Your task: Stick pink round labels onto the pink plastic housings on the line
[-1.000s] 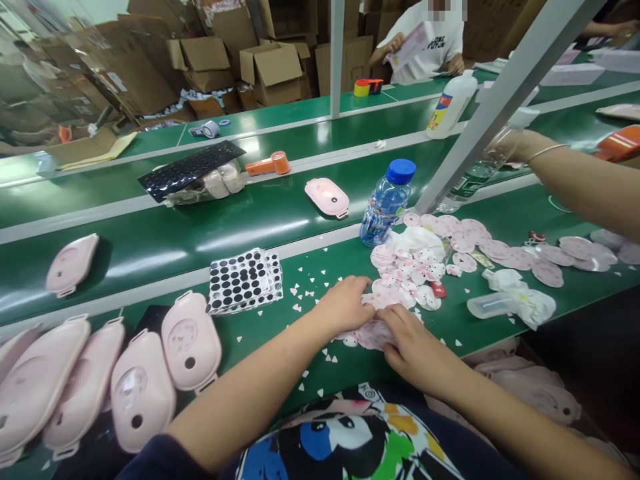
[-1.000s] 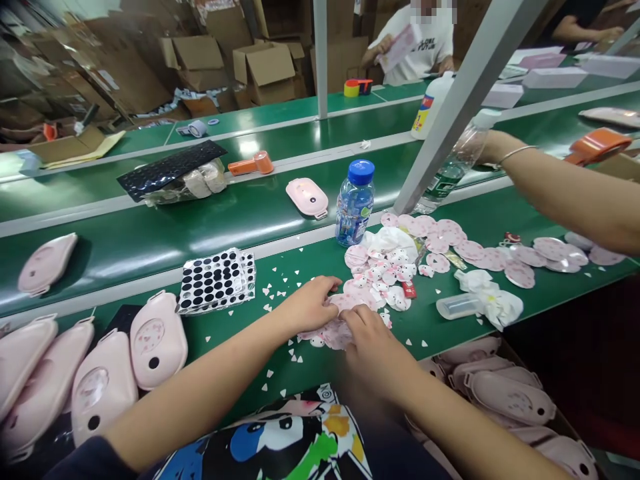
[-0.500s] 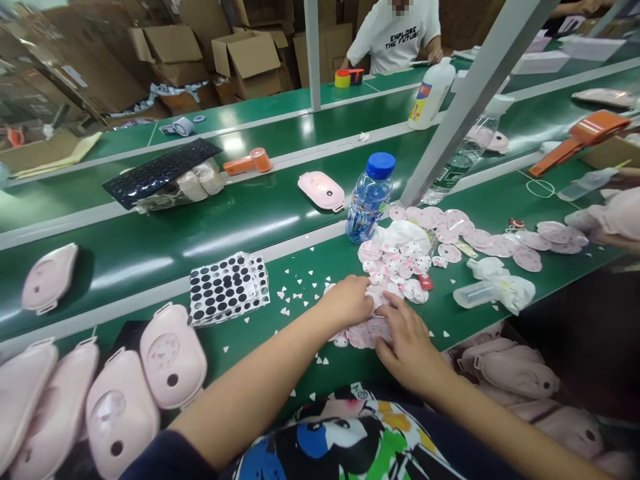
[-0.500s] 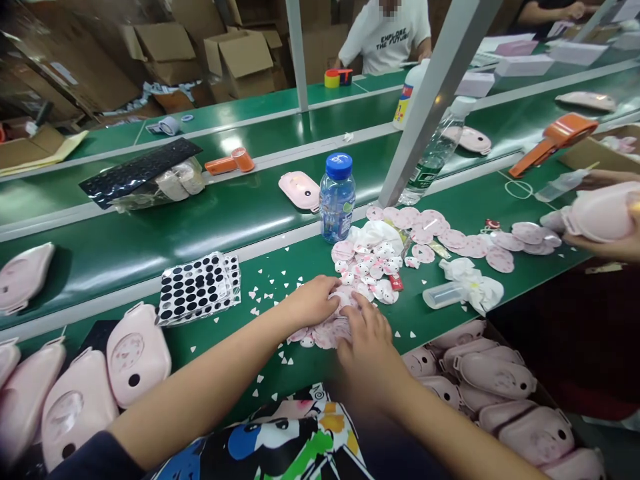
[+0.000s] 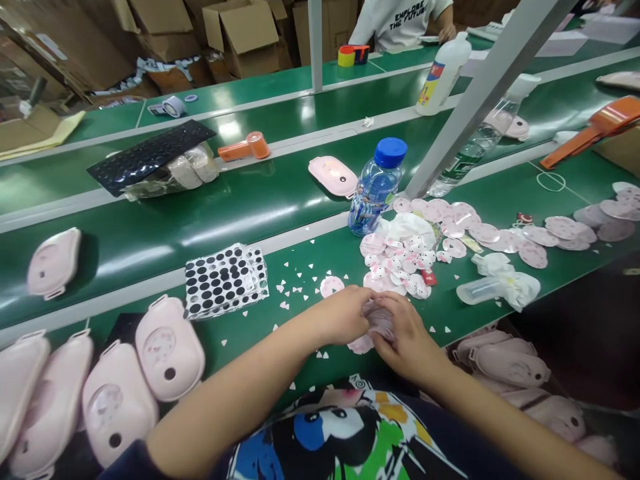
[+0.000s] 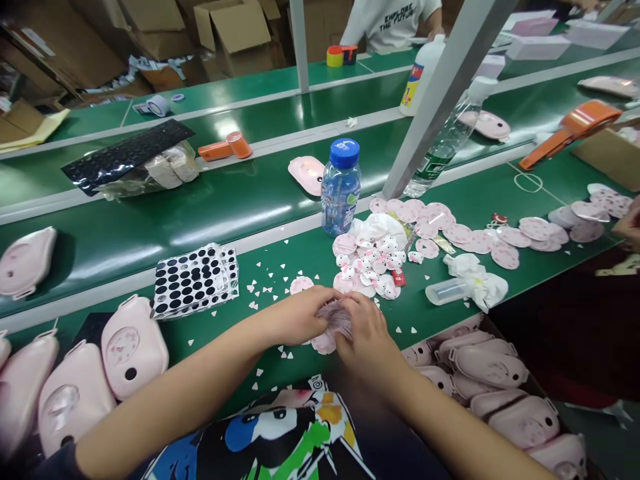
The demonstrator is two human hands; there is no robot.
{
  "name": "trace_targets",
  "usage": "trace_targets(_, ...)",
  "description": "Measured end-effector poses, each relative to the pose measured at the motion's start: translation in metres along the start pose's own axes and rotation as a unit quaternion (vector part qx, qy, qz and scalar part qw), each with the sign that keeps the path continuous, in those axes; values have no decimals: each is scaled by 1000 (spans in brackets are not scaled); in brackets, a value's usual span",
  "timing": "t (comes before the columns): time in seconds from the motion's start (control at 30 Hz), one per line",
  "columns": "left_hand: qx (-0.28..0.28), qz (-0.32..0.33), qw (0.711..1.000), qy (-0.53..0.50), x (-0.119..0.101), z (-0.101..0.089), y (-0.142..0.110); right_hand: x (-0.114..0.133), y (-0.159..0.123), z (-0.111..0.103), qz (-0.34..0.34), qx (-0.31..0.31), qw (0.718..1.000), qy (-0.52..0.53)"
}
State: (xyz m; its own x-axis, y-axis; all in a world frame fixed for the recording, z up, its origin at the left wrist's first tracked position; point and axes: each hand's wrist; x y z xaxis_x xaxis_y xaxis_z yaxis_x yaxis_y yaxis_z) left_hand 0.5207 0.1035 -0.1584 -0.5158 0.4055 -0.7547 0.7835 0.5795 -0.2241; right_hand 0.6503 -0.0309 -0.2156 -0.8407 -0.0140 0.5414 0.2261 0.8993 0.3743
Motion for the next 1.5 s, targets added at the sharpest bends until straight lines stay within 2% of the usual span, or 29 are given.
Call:
trace_targets(0.1,-64,-57,976,-200,11,10,-9,0,-2,0,18,-30,998,56)
trace_targets(0.2,-88,-100,929,-345,14,21,-18,3,4,-3,64,13,994,84)
trace_targets(0.3,-129,-108,893,-418,9,28,-24,10,14,-7,109,60,986,108)
trace_targets(0.4,-209,-88,835,-502,6,27,-24,15,23,-9,153,44,979,130)
trace_targets(0.47,-260,-48,790,-554,9,24,-22,17,28,-8,155,-4,977,145)
trace_targets(0.53,-307,8,765,-566,15,19,-18,19,35,-5,134,-66,975,163)
trace_targets(0.6,-349,44,761,-546,23,13,-14,21,47,0,97,-120,970,189)
trace_targets(0.67,-374,41,759,-532,29,7,-9,23,62,9,52,-143,966,210)
trace_targets(0.8,-407,8,752,-519,39,1,4,26,91,36,-39,-84,974,207)
trace_targets(0.87,-434,-7,754,-492,46,2,9,25,99,49,-61,-49,977,200)
trace_targets(0.97,-445,-35,762,-470,57,6,11,22,104,60,-69,-1,980,189)
trace_targets(1.1,-461,-49,750,-471,62,7,10,21,105,61,-87,50,981,167)
trace_targets(1.3,-446,-109,756,-467,57,3,17,25,111,59,-66,10,990,126)
trace_targets(1.4,-440,-128,765,-452,54,1,24,23,115,59,-64,41,990,119)
trace_targets(1.5,-403,-124,792,-442,52,-1,28,19,122,57,-52,66,990,113)
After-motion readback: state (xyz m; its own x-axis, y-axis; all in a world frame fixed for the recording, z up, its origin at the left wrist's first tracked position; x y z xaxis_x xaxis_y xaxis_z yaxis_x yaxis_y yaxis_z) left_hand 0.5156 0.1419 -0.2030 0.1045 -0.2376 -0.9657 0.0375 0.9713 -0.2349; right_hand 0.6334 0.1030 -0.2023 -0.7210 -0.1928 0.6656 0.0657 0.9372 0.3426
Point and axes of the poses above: each hand's wrist, its own y-axis towards the middle knuckle, its own z-axis out of the palm, x = y × z, and after that the axes turned 13 degrees about -x, right-handed
